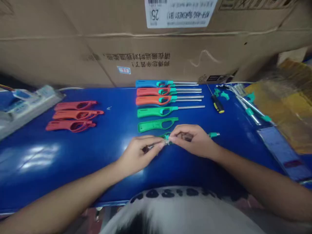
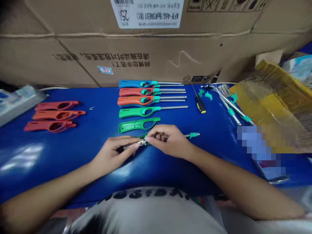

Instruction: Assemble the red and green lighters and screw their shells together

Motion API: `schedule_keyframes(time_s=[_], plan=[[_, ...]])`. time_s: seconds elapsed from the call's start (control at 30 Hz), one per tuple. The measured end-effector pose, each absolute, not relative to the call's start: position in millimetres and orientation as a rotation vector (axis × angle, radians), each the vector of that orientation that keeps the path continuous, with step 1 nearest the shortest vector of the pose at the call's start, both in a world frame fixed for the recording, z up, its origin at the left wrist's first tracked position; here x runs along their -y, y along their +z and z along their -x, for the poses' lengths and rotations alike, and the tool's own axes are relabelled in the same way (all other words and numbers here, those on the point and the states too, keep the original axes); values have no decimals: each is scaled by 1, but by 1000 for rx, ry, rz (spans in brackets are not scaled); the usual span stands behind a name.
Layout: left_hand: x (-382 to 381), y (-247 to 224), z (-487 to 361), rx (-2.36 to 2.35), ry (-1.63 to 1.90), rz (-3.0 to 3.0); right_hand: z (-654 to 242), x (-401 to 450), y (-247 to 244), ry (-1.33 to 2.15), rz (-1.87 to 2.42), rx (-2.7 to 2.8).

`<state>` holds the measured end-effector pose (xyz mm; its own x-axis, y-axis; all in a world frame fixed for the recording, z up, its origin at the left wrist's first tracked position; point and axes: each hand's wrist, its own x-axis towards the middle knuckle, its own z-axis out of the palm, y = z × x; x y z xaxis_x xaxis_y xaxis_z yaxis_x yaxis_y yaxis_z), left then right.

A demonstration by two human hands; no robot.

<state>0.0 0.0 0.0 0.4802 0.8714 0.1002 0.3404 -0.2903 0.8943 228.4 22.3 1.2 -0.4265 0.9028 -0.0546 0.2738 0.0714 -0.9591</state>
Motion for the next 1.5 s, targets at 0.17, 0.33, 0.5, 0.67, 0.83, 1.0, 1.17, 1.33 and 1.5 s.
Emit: schedule_keyframes(time_s=[0.17, 0.33, 0.5, 0.67, 0.83, 1.0, 1.17, 1.33, 1.5], plan=[[-1, 0, 0, -1022, 740, -1854, -228, -20, 3, 1368, 1164, 1774], [0, -1, -1, -1078, 765, -1875, -228, -20, 3, 1364, 1151, 1728], [2, 2, 3, -1131, 794, -1906, -229, -22, 7, 1456, 1142, 1567], [-8, 10, 11, -1085, 711, -2271, -230, -24, 7, 1468, 1147, 1513], [-14, 13, 16, -1138, 527, -2381, -232, -25, 5, 1470, 1139, 1488], [-15, 11, 17, -1109, 482, -2397, -232, -25, 4, 1473, 1137, 1479], [-16, 10, 17, -1098, 495, -2423, -232, -26, 3, 1467, 1133, 1496], [-15, 9, 20, -1059, 515, -2447, -233, -26, 3, 1457, 1135, 1512], [-14, 6, 21, -1067, 523, -2356, -232, -25, 3, 1454, 1143, 1531]])
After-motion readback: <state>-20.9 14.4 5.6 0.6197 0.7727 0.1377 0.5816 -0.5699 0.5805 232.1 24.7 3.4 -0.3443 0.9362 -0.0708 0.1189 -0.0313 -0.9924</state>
